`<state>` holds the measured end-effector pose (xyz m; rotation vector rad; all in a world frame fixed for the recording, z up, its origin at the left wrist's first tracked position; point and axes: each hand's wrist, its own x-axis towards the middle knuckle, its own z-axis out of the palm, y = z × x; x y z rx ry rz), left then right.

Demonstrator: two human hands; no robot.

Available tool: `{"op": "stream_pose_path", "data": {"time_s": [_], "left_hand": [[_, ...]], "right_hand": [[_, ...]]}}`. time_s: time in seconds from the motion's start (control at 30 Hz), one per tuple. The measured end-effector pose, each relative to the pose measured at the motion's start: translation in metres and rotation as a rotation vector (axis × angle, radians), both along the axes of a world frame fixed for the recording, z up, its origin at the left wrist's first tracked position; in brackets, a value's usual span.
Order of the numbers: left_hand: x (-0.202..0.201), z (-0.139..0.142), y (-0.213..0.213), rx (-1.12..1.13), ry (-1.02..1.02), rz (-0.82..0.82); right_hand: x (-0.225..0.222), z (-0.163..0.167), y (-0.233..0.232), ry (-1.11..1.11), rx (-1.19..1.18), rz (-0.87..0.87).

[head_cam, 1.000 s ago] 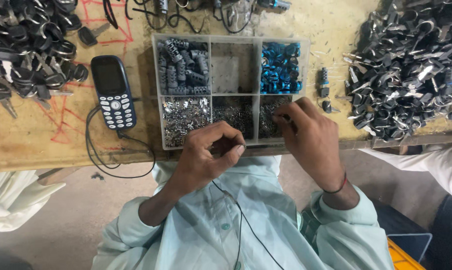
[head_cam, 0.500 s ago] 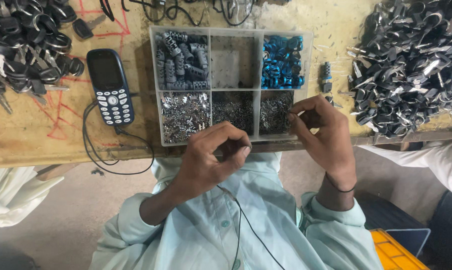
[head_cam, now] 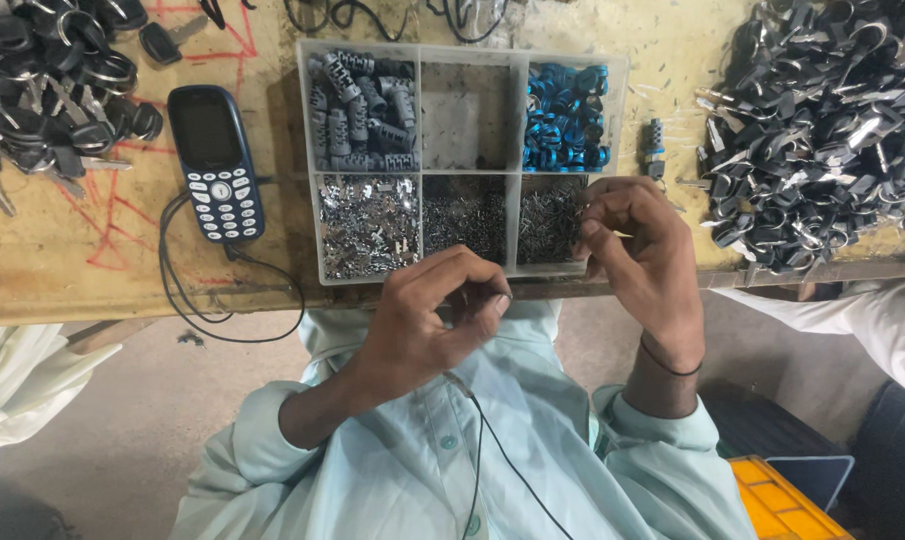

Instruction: The person sits at a workbench assembling small lock components by hand. They repeatedly pick small metal and blue plastic parts from a compartment organizer box, fit the parts together between their fingers, and place finished assemblies onto the table beside the box.

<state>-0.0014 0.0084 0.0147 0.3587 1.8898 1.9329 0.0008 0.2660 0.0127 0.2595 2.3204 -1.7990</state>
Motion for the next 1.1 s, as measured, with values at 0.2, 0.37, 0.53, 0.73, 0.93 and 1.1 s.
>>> {"op": "stream_pose_path", "data": {"time_s": [0.2,0.37,0.53,0.73,0.93,1.1], "left_hand": [[0.006,-0.005,0.006,0.041,-0.046,0.047],[0.012,-0.013,0.022,0.304,-0.504,0.161],[0.013,-0.017,0.026,0.418,-0.506,0.096],[0.007,-0.015,0.041,0.424,-0.459,0.046],[0.003,-0.012,0.054,0.407,-0.436,0.003],[0.001,-0.014,0.062,0.454,-0.446,0.007]], "right_hand": [[0.016,0.015,-0.021,-0.062,-0.462,-0.102],[0.035,0.004,-0.055,0.199,0.047,0.083],[0.043,-0.003,-0.049,0.227,-0.016,0.049],[0.048,0.003,-0.041,0.355,0.187,0.010],[0.046,0.009,-0.033,0.377,0.221,-0.063],[0.043,0.011,-0.026,0.358,0.279,-0.045]]}}
